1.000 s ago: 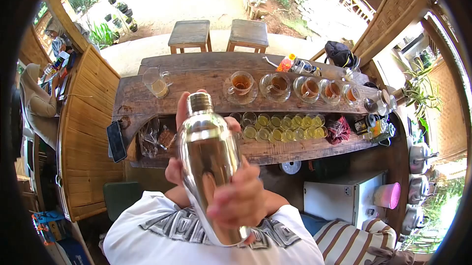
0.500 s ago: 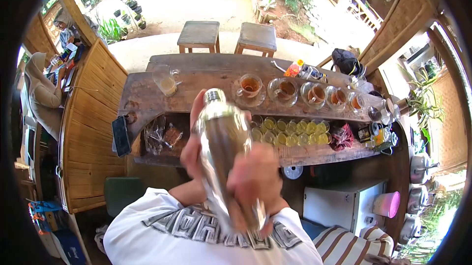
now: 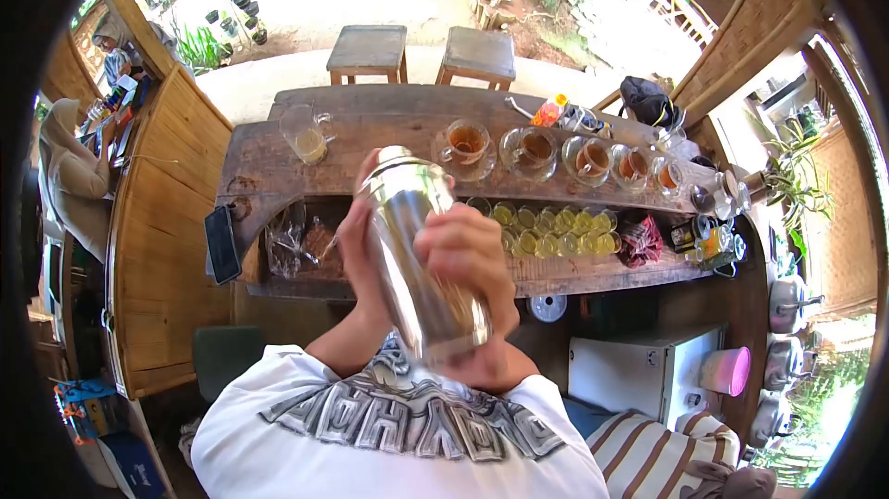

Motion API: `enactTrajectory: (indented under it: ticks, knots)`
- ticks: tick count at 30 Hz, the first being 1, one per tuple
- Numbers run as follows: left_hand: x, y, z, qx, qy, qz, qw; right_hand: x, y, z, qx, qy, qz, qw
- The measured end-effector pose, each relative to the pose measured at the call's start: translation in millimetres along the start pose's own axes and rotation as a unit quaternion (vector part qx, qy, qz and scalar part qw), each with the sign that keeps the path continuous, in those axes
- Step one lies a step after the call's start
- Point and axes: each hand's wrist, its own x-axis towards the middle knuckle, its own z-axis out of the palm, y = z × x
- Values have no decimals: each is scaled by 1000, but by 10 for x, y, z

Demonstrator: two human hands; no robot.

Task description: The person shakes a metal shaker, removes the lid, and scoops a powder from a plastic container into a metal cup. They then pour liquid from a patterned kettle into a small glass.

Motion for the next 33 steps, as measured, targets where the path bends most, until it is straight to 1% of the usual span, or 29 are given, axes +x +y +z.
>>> enactTrajectory:
  ticks: [1, 2, 3, 5, 6, 7, 8, 9, 10, 11, 13, 14, 15, 16, 17, 18, 19, 20, 21, 22, 23, 24, 25, 27, 29, 30, 31, 32, 33]
  knots:
    - [-85, 54, 85, -6, 13, 30, 999, -117, -45, -10, -47, -1, -26, 999]
    - [-123, 0, -70, -79, -197, 104, 972, -345, 149, -577, 111, -242, -125, 956]
    - [-217, 64, -23, -112, -244, 106, 958, -359, 125, -521, 111, -244, -114, 957]
    - [-88, 76, -97, -94, -250, 63, 962, -362, 136, -229, 94, -103, -44, 989]
    - [11, 137, -179, 80, -116, 2, 990, -320, 135, -47, 82, -30, -12, 996]
    - [-43, 123, -178, 82, -114, -7, 990, -281, 102, 99, 68, 44, 21, 996]
    - [-103, 117, -158, 38, -47, -21, 998, -124, -23, 214, 159, 88, 97, 979]
    - [-135, 102, -140, -6, 18, -28, 999, -187, 80, -13, 289, -50, 31, 956]
    - [-246, 51, -184, -63, -55, 38, 996, -222, 153, -14, 291, -48, 30, 955]
    - [-218, 37, -227, -59, -51, 38, 996, -274, 191, -11, 272, -42, 33, 961]
    - [-147, 45, -303, -174, -242, 46, 953, -368, 208, 5, 236, -33, 41, 970]
    - [-120, 52, -263, 1, -66, 19, 998, -419, 206, 14, 220, -29, 43, 974]
    - [-14, 33, -293, 56, 14, -35, 998, -314, 137, 74, 202, -24, 47, 978]
    - [-82, -19, -242, 5, 53, -1, 999, -213, -26, 134, 256, 116, 194, 940]
    - [-164, -69, -148, -47, 90, 35, 994, -241, 20, 265, 261, 115, 197, 938]
    - [-251, -136, -184, -131, -72, 79, 986, -253, 139, 426, 270, 187, -55, 943]
    - [-339, -203, -219, -209, -232, 118, 943, -256, 177, 390, 277, 188, -51, 941]
    - [-396, -191, 147, -229, -138, 176, 947, -258, 206, 311, 260, 187, -116, 940]
    - [-352, -237, 117, -225, -133, 183, 948, -263, 220, 190, 243, 184, -178, 936]
    - [-232, -291, 13, -23, -74, 194, 978, -257, 219, -54, 217, 109, -59, 968]
    - [-119, -339, -129, 180, -10, 195, 964, -250, 226, -264, 187, 30, 58, 980]
    - [-19, -293, -220, 7, 44, 45, 998, -208, 234, -358, 154, -50, 171, 972]
    - [-145, -420, -161, -4, 53, 101, 993, -137, 425, -246, 266, -9, 57, 962]
    - [-353, -439, 84, -71, -94, 143, 983, -122, 524, -210, 303, 1, 33, 953]
    - [-336, -559, 284, -167, -174, 189, 952, -205, 580, -253, 349, 20, 1, 937]
    - [-275, -599, 230, -164, -168, 193, 953, -249, 588, -311, 370, 28, -12, 929]
    - [-139, -614, 102, -68, -68, 125, 987, -265, 600, -372, 392, 38, -27, 919]
    - [-64, -621, 75, 29, 33, 54, 998, -50, 697, -433, 320, 29, 64, 945]
    - [-112, -720, 147, -40, 106, 88, 990, 76, 553, -475, 315, 52, 138, 938]
